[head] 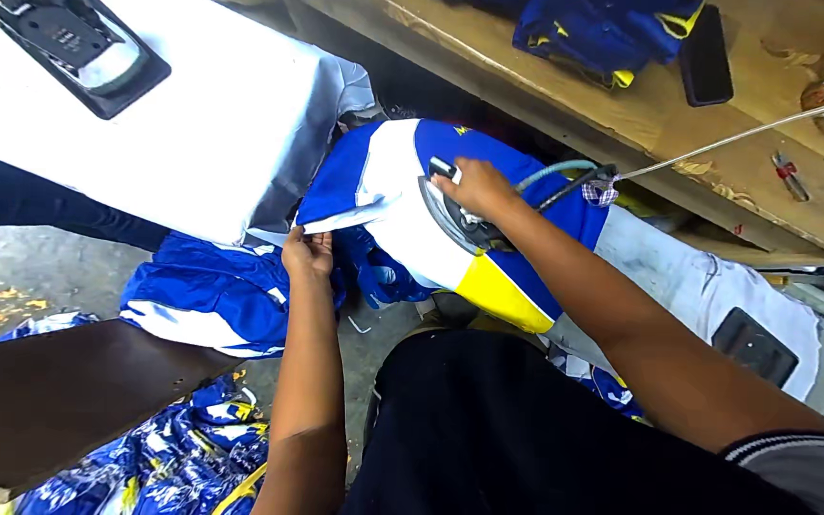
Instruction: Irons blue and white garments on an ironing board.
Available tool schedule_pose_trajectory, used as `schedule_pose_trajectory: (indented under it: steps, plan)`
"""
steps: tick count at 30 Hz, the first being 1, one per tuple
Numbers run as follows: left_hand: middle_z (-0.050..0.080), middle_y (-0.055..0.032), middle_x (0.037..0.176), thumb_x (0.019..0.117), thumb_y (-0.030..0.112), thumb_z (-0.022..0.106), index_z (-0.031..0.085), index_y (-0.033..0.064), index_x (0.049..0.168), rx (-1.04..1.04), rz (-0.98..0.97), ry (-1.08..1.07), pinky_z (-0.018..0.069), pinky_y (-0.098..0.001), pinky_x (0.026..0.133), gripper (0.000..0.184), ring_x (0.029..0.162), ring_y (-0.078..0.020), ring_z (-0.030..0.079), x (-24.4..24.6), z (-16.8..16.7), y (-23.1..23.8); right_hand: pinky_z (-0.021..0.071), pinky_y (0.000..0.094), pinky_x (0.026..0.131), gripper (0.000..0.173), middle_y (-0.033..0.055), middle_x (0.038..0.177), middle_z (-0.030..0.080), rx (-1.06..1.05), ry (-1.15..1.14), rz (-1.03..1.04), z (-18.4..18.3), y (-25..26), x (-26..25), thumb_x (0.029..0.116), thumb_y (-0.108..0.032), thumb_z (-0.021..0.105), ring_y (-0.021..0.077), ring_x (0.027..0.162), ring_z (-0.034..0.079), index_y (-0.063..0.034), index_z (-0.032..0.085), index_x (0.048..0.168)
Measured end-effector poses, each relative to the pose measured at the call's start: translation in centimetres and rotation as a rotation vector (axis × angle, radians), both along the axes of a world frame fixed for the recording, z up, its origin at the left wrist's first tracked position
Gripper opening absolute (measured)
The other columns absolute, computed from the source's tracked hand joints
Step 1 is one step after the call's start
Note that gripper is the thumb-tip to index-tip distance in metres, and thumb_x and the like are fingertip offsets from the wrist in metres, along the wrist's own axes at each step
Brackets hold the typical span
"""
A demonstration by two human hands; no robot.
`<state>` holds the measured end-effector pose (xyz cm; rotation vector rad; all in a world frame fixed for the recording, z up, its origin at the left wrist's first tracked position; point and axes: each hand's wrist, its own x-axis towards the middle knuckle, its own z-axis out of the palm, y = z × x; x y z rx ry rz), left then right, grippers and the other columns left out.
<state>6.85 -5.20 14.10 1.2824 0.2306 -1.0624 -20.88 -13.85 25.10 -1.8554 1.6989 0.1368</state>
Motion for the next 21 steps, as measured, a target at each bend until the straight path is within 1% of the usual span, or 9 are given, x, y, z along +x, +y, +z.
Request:
schedule_pose_trajectory:
  steps: [3, 5, 7, 10, 13, 15, 17, 19, 21]
  plan:
    - [0.060, -0.0090, 0.109, 0.1085, 0.018, 0.037, 0.044, 0.0075, 0.128, -0.015, -0.013, -0.012, 0.0573, -0.0327, 0.085, 0.023, 0.093, -0.0163, 0.066, 0.0, 0.0, -0.3, 0.0531, 0.0642, 0.083, 0.058, 0.0248, 0.105, 0.070, 0.044, 0.026, 0.006, -0.2, 4.6, -3.3, 0.1041, -0.055, 0.052, 0.0440, 0.101, 0.069, -0.0027, 0.062, 0.128]
    - [0.060, -0.0093, 0.109, 0.1084, 0.018, 0.037, 0.044, 0.0074, 0.128, -0.014, -0.017, -0.017, 0.0574, -0.0322, 0.085, 0.023, 0.093, -0.0160, 0.066, -0.1, 0.0, -0.1, 0.0532, 0.0651, 0.081, 0.058, 0.0255, 0.102, 0.071, 0.054, 0.044, -0.039, -0.5, 7.0, -5.8, 0.1036, -0.054, 0.054, 0.0455, 0.098, 0.070, -0.0029, 0.063, 0.128]
    - [0.059, -0.0083, 0.109, 0.1083, 0.018, 0.037, 0.044, 0.0078, 0.127, -0.017, -0.029, -0.023, 0.0571, -0.0322, 0.085, 0.022, 0.094, -0.0154, 0.066, -0.2, 0.2, 0.1, 0.0531, 0.0658, 0.082, 0.059, 0.0263, 0.102, 0.071, 0.062, 0.064, -0.124, -0.6, 8.6, -8.2, 0.1038, -0.055, 0.054, 0.0467, 0.098, 0.070, -0.0033, 0.062, 0.131]
    - [0.059, -0.0066, 0.106, 0.1094, 0.020, 0.035, 0.044, 0.0096, 0.124, -0.022, -0.048, -0.045, 0.0573, -0.0319, 0.084, 0.020, 0.092, -0.0138, 0.066, -0.3, 0.5, 0.4, 0.0522, 0.0680, 0.082, 0.059, 0.0293, 0.103, 0.070, 0.006, 0.056, -0.330, -0.8, 9.3, -11.8, 0.1041, -0.053, 0.054, 0.0493, 0.098, 0.069, -0.0012, 0.062, 0.132]
    - [0.060, -0.0057, 0.101, 0.1090, 0.020, 0.035, 0.045, 0.0108, 0.119, -0.017, -0.045, -0.044, 0.0574, -0.0317, 0.082, 0.017, 0.087, -0.0138, 0.065, -0.4, 0.6, 0.3, 0.0495, 0.0697, 0.087, 0.061, 0.0322, 0.108, 0.067, -0.064, 0.054, -0.516, -1.0, 8.3, -14.7, 0.1043, -0.052, 0.054, 0.0506, 0.103, 0.066, 0.0042, 0.061, 0.128]
    - [0.059, -0.0056, 0.101, 0.1089, 0.021, 0.036, 0.045, 0.0111, 0.118, -0.006, -0.042, -0.044, 0.0572, -0.0308, 0.081, 0.017, 0.087, -0.0134, 0.065, -0.4, 0.5, 0.2, 0.0484, 0.0687, 0.090, 0.063, 0.0325, 0.112, 0.067, -0.079, 0.043, -0.570, -1.0, 7.3, -16.3, 0.1045, -0.053, 0.053, 0.0500, 0.108, 0.065, 0.0051, 0.061, 0.128]
    - [0.058, -0.0054, 0.104, 0.1093, 0.023, 0.036, 0.044, 0.0114, 0.121, -0.001, -0.046, -0.042, 0.0567, -0.0299, 0.083, 0.018, 0.090, -0.0131, 0.065, -0.4, 0.4, 0.2, 0.0478, 0.0678, 0.093, 0.064, 0.0324, 0.115, 0.066, -0.078, 0.019, -0.583, -0.8, 7.1, -17.7, 0.1054, -0.053, 0.051, 0.0492, 0.111, 0.064, 0.0052, 0.060, 0.130]
    - [0.058, -0.0055, 0.104, 0.1087, 0.022, 0.037, 0.044, 0.0117, 0.121, -0.008, -0.037, -0.039, 0.0567, -0.0300, 0.083, 0.018, 0.091, -0.0130, 0.065, -0.5, 0.6, 0.1, 0.0467, 0.0672, 0.095, 0.065, 0.0327, 0.117, 0.065, -0.084, -0.005, -0.612, -0.1, 8.0, -19.1, 0.1058, -0.054, 0.050, 0.0486, 0.113, 0.063, 0.0051, 0.059, 0.133]
    - [0.059, -0.0054, 0.106, 0.1093, 0.023, 0.036, 0.044, 0.0119, 0.122, -0.025, -0.046, -0.046, 0.0567, -0.0302, 0.086, 0.018, 0.093, -0.0132, 0.065, -0.6, 1.1, 0.3, 0.0452, 0.0676, 0.097, 0.067, 0.0344, 0.119, 0.064, -0.098, -0.041, -0.671, 0.9, 10.2, -20.8, 0.1057, -0.054, 0.050, 0.0494, 0.114, 0.062, 0.0057, 0.057, 0.135]
